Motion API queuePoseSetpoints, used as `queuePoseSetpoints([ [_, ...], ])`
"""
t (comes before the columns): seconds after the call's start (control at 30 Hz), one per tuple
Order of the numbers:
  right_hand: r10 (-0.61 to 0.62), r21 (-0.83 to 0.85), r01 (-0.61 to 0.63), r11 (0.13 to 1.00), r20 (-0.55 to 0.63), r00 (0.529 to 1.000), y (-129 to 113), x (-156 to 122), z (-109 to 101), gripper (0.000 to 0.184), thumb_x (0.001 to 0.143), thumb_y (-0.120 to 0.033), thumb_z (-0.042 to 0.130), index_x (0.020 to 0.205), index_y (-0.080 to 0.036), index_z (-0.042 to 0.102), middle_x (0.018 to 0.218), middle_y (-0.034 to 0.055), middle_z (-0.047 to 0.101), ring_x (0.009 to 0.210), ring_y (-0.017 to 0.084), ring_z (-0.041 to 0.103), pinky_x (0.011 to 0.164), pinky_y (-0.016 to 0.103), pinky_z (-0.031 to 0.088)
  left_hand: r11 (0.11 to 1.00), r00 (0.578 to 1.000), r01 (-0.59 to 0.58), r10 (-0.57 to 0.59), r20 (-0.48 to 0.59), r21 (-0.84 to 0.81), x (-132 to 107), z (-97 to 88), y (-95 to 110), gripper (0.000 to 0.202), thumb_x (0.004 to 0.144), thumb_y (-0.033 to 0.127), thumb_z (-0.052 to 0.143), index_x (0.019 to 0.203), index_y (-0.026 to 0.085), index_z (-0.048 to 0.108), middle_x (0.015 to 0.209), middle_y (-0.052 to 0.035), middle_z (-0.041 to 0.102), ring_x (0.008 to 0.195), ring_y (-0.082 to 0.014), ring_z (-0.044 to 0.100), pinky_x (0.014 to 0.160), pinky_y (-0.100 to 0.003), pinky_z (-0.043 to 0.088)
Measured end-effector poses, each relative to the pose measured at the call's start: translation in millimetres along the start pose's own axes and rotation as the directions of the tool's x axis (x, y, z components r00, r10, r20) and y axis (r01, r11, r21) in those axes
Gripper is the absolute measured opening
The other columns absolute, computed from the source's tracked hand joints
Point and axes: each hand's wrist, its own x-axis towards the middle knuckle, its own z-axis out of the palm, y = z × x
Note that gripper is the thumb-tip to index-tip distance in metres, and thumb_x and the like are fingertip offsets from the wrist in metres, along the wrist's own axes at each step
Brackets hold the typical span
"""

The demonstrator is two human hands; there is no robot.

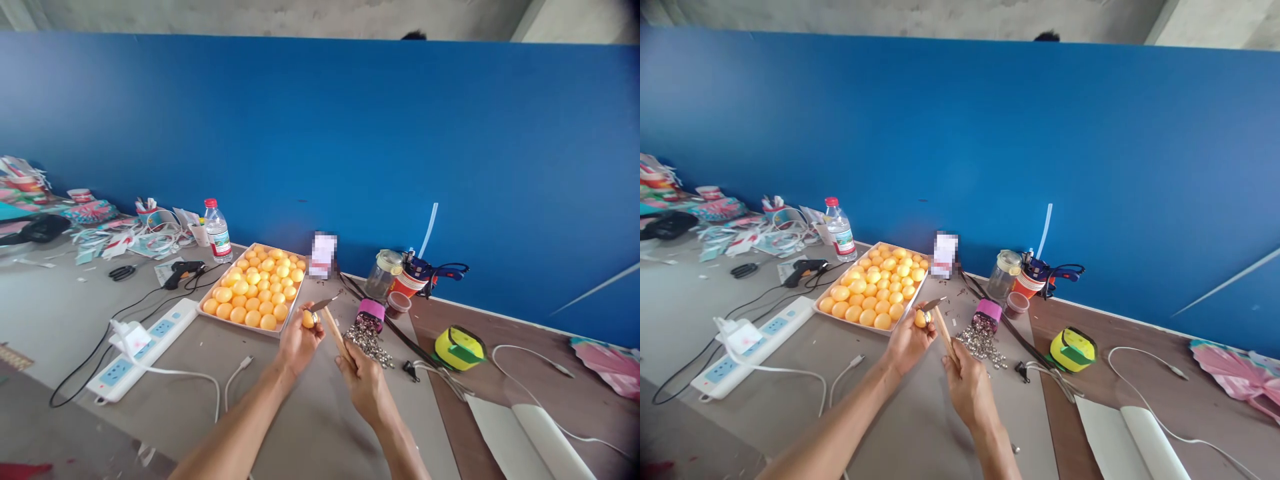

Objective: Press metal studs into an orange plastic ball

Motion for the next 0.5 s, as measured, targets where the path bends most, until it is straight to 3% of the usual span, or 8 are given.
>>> queuePoseSetpoints([
  [0.2,0.002,0.024,-0.002,1.000,-0.018,1.000,5.9,0.9,1.3,0.021,0.084,-0.037,0.044,0.077,-0.018,0.051,0.060,-0.0043,0.039,0.054,0.011,0.035,0.049,0.020,0.030,1.000,1.000,-0.001,0.001,-0.011,-0.003,-2.5,3.1,0.8,0.024,0.081,0.027,0.058,0.103,0.019,0.055,0.073,-0.0006,0.053,0.059,-0.0101,0.052,0.061,-0.025,0.044],
  [0.33,0.002,0.002,-0.002,1.000,0.030,1.000,6.8,1.0,1.8,0.020,0.083,-0.035,0.044,0.076,-0.018,0.051,0.061,-0.0039,0.041,0.056,0.011,0.037,0.051,0.020,0.031,1.000,0.999,0.008,-0.008,-0.044,0.006,-1.4,1.9,0.7,0.026,0.082,0.023,0.056,0.107,0.019,0.055,0.073,0.0001,0.052,0.055,-0.0082,0.050,0.056,-0.022,0.042],
  [0.5,0.023,0.023,-0.024,0.999,0.014,1.000,4.6,0.1,1.2,0.020,0.084,-0.036,0.044,0.077,-0.018,0.051,0.061,-0.0046,0.038,0.056,0.011,0.037,0.051,0.020,0.030,1.000,0.999,-0.001,0.000,-0.032,-0.026,-1.4,2.4,2.4,0.014,0.083,0.027,0.057,0.093,0.017,0.055,0.073,-0.0014,0.054,0.056,-0.0089,0.050,0.054,-0.022,0.041],
])
